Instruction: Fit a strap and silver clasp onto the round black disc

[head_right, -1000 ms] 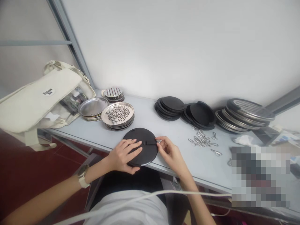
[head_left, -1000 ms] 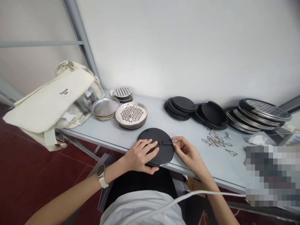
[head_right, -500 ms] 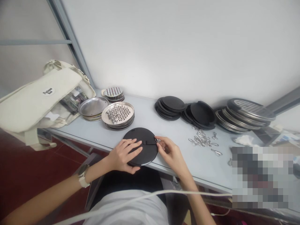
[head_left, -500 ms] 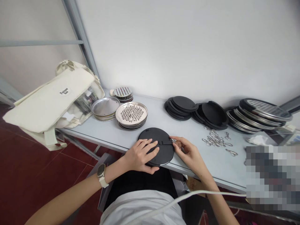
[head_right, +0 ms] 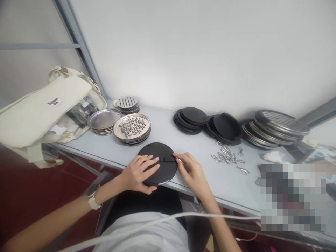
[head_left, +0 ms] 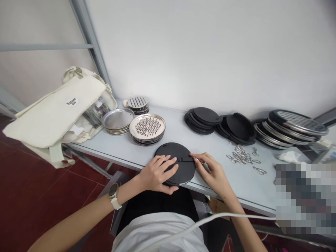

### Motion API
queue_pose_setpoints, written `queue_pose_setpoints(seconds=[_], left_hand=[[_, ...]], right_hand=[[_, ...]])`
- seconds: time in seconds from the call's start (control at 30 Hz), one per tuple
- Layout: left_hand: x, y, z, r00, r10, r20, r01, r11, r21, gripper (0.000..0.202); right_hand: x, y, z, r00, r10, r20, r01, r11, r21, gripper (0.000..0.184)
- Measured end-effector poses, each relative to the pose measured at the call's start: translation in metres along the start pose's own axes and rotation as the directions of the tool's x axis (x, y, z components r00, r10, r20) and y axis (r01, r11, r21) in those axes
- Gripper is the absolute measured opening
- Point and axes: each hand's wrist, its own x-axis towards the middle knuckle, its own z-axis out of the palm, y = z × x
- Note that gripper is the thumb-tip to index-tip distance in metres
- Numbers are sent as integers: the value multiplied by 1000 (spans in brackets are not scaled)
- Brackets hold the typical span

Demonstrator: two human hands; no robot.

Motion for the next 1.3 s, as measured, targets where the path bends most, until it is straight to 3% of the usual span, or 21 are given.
queue_pose_setpoints(seconds=[0.2,0.43,0.67,0.87,1.0,1.1,1.3], left_hand=[[1,0,-1,1000,4,-12,-4,1000,-2,58],[0,0,-1,1000,3,-3,-3,1000,1,59],[0,0,0,1000,3,-2,-3,1000,8,58],[0,-1,2,1000,8,-9,-8,1000,7,59],[-1,0,1,1000,9,-15,-9,1000,6,60],[-1,0,1,1000,5,-19,-5,1000,7,59],[0,0,0,1000,5,-16,-5,1000,10,59]], right_hand=[[2,1,0,999,-39,-36,39,999,2,25],[1,1,-1,996,4,-91,-4,1000,-1,17],[2,5,-1,994,17,-105,-16,1000,11,22],[2,12,2,991,-30,-132,31,999,4,27],[4,12,3,977,-64,-203,70,997,18,19],[4,10,3,981,-68,-183,72,997,12,12],[3,6,1,996,-23,-87,23,1000,-6,16]])
